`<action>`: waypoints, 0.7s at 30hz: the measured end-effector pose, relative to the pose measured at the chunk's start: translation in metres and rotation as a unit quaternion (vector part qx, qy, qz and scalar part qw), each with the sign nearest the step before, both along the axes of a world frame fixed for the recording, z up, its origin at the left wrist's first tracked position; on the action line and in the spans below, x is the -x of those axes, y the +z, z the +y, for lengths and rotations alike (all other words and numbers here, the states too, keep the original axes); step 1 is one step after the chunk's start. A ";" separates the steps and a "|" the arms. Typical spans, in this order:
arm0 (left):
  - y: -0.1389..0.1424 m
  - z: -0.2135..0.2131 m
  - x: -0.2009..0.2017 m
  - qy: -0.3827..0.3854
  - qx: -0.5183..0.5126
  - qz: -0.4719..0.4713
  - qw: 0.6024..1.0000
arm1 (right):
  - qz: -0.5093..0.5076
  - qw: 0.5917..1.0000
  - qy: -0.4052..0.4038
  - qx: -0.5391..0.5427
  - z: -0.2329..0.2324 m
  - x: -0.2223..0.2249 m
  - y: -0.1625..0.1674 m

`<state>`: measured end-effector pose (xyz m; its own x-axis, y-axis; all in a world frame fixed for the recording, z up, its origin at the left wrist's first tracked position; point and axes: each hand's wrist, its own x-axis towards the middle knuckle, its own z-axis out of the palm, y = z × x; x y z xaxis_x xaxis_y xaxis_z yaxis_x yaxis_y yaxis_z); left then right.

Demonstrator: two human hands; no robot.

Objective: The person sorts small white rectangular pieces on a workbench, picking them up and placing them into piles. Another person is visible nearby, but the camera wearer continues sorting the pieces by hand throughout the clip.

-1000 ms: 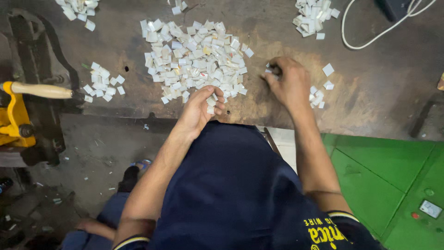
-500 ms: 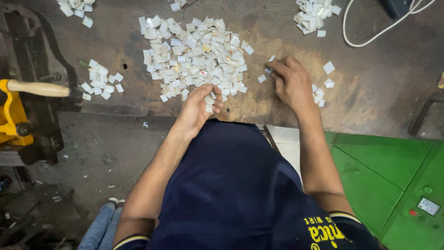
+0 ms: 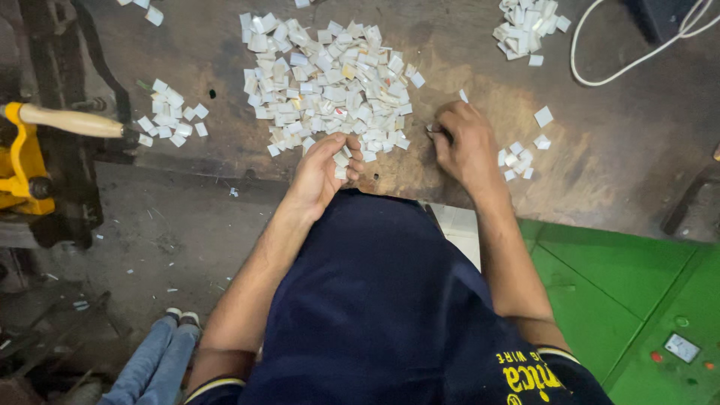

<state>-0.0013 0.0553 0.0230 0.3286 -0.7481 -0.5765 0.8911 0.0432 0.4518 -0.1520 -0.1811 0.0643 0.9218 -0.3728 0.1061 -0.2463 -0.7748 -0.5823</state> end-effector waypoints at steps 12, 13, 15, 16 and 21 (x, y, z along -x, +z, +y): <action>0.014 0.050 -0.017 0.080 0.018 -0.013 0.997 | 0.075 0.969 -0.134 -0.194 -0.008 0.022 0.004; 0.014 0.053 -0.017 0.084 0.012 -0.007 0.996 | 0.074 0.956 -0.160 -0.235 -0.011 0.031 0.010; 0.013 0.056 -0.019 0.087 0.012 -0.003 0.996 | 0.102 0.954 -0.186 -0.213 -0.019 0.052 0.025; 0.011 0.057 -0.020 0.089 0.012 -0.001 0.996 | 0.131 0.962 -0.185 -0.150 -0.022 0.061 0.031; 0.006 0.052 -0.025 0.073 0.015 -0.003 0.997 | 0.135 0.979 -0.152 -0.002 -0.019 0.075 0.048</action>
